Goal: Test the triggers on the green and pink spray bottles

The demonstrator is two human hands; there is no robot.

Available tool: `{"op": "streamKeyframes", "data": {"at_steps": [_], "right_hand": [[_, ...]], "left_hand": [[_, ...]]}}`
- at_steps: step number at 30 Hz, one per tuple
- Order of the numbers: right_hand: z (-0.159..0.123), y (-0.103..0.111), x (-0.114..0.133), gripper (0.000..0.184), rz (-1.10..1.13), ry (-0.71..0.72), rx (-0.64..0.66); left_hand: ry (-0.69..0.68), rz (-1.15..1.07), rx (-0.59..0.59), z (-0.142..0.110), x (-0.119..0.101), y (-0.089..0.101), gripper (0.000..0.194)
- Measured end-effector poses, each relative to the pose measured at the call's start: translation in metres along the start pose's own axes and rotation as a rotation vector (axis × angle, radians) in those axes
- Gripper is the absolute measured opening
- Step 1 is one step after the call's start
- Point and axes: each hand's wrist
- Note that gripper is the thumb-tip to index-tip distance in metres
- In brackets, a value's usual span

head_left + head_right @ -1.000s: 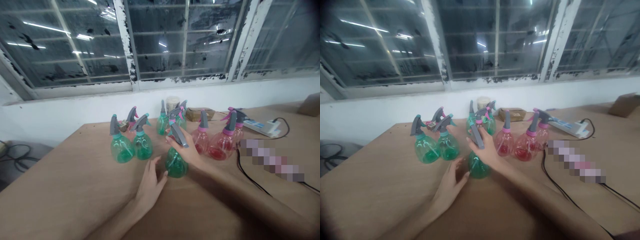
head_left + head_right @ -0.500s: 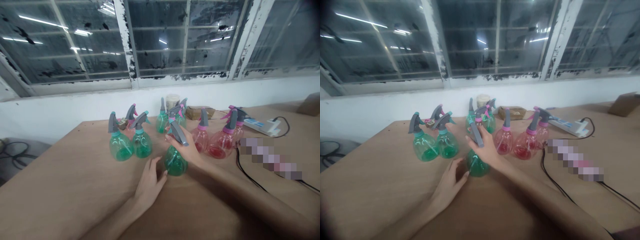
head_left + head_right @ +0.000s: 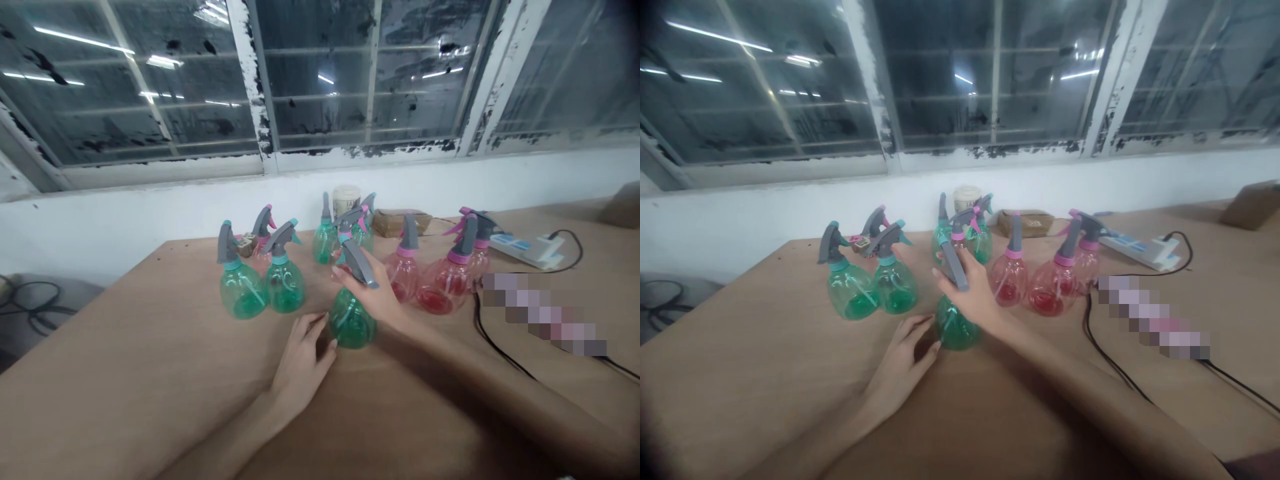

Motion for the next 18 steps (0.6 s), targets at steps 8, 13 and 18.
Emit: {"op": "streamKeyframes", "data": {"at_steps": [8,13,18], "right_hand": [[0.002,0.003,0.005,0.022,-0.049,0.010,0.017],[0.001,0.008,0.015,0.017,-0.072,0.003,0.055],[-0.003,0.011,0.020,0.015,-0.114,0.029,0.063]], "left_hand": [[0.003,-0.013,0.005,0.001,-0.003,0.002,0.033],[-0.013,-0.014,0.006,0.001,-0.001,0.002,0.033],[-0.004,-0.019,0.015,0.000,-0.003,0.003,0.034]]}}
Point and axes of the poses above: each hand's wrist, its own z-axis towards the middle knuckle, its own y-axis out of the back of the hand, x = y × z, and after that the axes turned 10 degrees about x, right-handed
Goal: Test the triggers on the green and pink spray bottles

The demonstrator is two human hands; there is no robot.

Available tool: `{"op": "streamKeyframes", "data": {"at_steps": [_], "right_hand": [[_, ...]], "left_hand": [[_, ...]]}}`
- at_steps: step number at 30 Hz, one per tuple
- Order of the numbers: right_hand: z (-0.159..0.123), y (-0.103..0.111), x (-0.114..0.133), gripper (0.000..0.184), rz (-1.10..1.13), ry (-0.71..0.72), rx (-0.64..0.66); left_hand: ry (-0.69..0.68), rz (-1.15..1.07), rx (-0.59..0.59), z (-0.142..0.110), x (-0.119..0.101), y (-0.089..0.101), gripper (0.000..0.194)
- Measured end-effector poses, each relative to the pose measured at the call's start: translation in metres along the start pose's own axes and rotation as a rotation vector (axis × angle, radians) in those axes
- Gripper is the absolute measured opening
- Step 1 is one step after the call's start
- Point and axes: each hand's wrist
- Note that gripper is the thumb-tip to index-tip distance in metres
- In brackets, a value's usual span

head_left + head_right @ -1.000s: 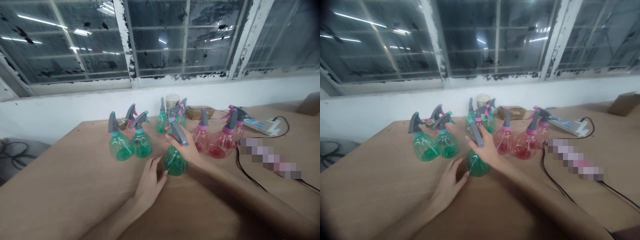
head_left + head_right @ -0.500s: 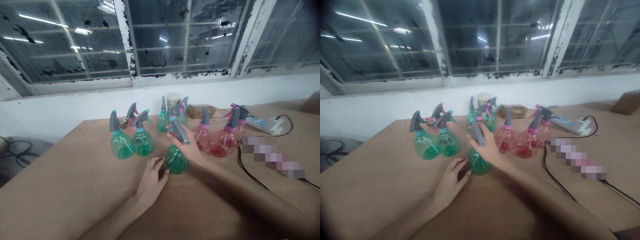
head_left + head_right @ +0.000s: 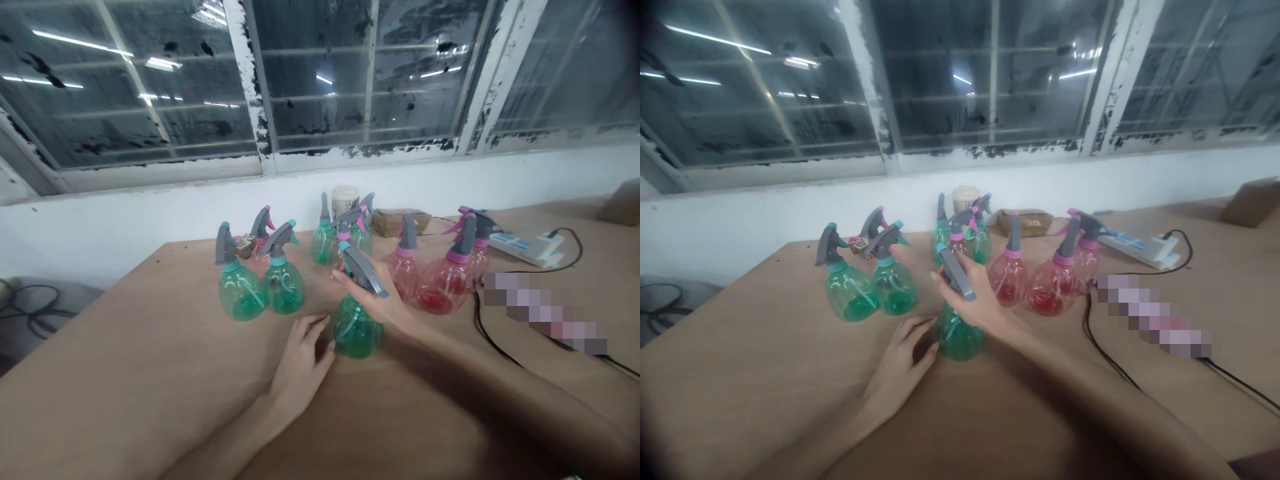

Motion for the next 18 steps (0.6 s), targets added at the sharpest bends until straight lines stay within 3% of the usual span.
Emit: {"op": "streamKeyframes", "data": {"at_steps": [18], "right_hand": [[-0.0030,-0.0072,-0.0085,0.026,0.087,0.004,-0.022]], "left_hand": [[0.025,0.018,0.018,-0.0004,-0.0033,0.0004,0.039]]}}
Point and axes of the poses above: each hand's wrist, its own z-axis towards the middle knuckle, its own y-axis out of the back of the hand, x = y × z, and after that the axes turned 10 degrees about x, right-handed
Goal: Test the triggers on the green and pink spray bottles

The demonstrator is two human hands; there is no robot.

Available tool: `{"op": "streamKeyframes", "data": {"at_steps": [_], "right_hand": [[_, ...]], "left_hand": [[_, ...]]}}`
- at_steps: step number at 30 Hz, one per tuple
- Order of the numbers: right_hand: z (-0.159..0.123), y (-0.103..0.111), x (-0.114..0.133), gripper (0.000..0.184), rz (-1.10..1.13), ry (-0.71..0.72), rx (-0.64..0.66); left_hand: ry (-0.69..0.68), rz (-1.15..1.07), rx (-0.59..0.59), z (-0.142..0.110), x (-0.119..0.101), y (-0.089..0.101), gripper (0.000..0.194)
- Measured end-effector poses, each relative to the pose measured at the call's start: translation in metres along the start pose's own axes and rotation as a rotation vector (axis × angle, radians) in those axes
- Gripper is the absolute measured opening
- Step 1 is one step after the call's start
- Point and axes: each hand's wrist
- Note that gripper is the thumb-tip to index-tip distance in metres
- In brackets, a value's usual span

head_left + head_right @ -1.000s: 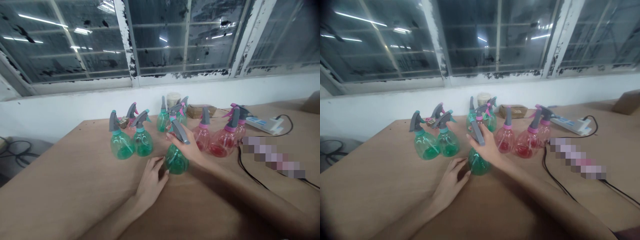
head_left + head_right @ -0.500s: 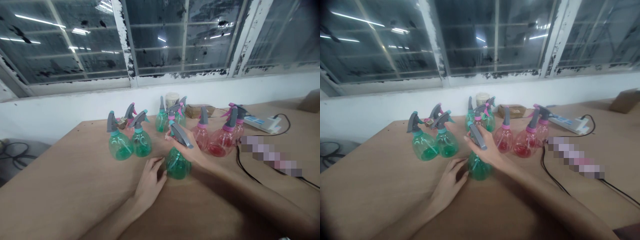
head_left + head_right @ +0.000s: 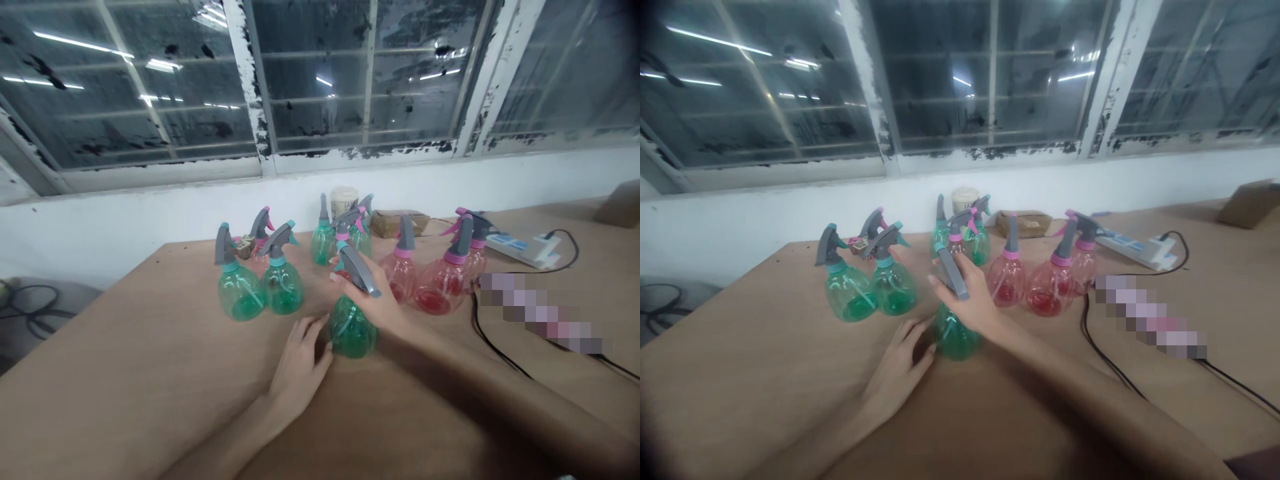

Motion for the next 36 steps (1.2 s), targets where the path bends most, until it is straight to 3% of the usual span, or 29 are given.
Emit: {"op": "streamKeyframes", "data": {"at_steps": [15,36], "right_hand": [[0.000,-0.001,-0.002,0.027,0.014,0.002,0.000],[0.004,0.005,0.015,0.009,-0.116,0.011,0.017]], "left_hand": [[-0.019,0.002,0.001,0.001,0.000,0.000,0.038],[-0.001,-0.005,0.040,0.000,-0.004,0.004,0.038]]}}
Point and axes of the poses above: each hand's wrist, its own z-axis towards the middle knuckle, its own y-axis out of the back of the hand, x = y × z, and after that the axes turned 10 degrees about x, right-handed
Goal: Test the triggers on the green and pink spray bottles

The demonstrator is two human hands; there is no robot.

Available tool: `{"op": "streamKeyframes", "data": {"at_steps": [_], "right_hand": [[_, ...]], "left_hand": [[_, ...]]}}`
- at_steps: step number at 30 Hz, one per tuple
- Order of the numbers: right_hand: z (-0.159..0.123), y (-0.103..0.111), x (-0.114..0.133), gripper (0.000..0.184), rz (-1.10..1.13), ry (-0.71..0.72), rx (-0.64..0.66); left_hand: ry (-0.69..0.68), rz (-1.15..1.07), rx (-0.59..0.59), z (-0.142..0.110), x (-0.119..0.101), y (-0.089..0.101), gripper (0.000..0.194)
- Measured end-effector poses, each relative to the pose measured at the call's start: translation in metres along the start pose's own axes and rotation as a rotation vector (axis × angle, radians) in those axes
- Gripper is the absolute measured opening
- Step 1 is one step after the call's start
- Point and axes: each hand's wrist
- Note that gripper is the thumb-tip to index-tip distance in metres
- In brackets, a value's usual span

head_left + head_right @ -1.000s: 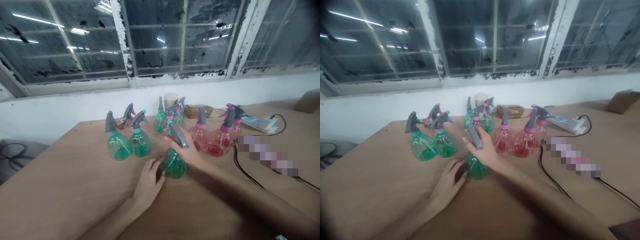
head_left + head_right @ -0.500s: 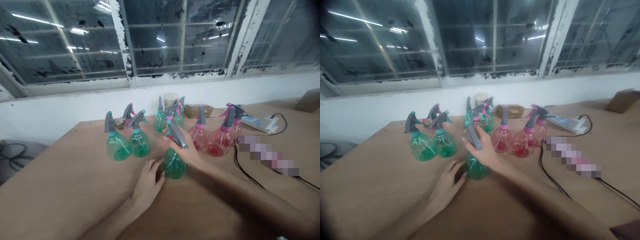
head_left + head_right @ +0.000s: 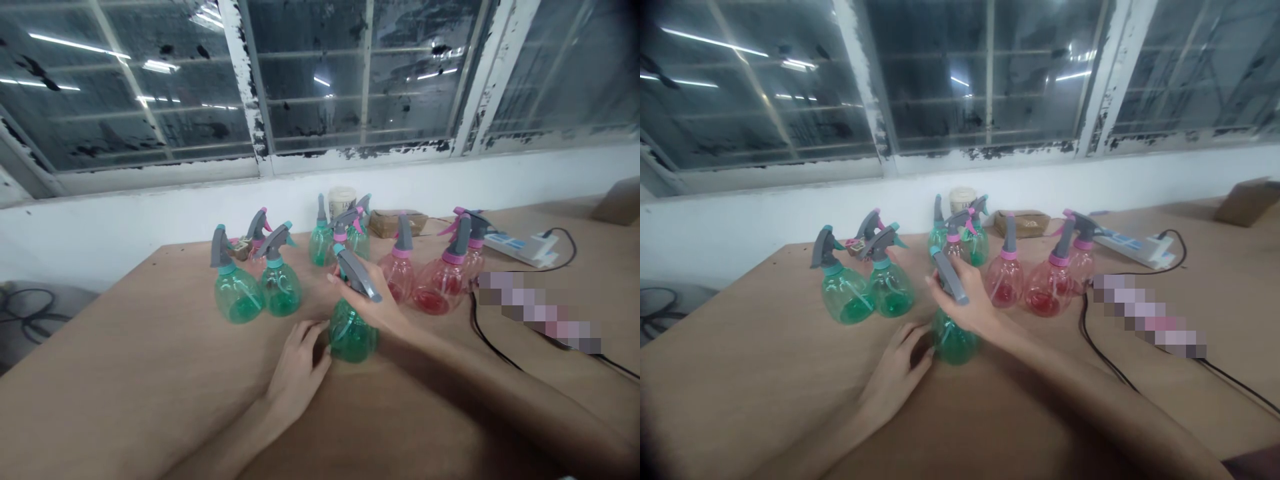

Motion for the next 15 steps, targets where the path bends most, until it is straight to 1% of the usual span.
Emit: {"op": "streamKeyframes", "data": {"at_steps": [3,6,9,15], "right_hand": [[0.000,0.000,-0.002,0.009,0.019,0.005,0.021],[-0.001,-0.003,-0.006,0.019,0.049,0.019,0.004],[-0.002,-0.006,-0.010,0.024,0.072,0.016,-0.010],[-0.004,-0.008,-0.011,0.026,0.119,0.007,-0.007]], "left_hand": [[0.012,0.007,0.015,0.000,-0.001,0.001,0.037],[0.046,0.032,0.007,-0.001,0.000,0.000,0.035],[0.063,0.046,-0.011,-0.001,0.001,-0.001,0.036],[0.017,0.004,-0.049,-0.001,0.002,-0.003,0.043]]}}
Point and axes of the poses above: each hand's wrist, its own z-axis towards the middle knuckle, its own y-axis out of the back of the hand, x = y × z, and after that the axes turned 10 degrees about x, right-handed
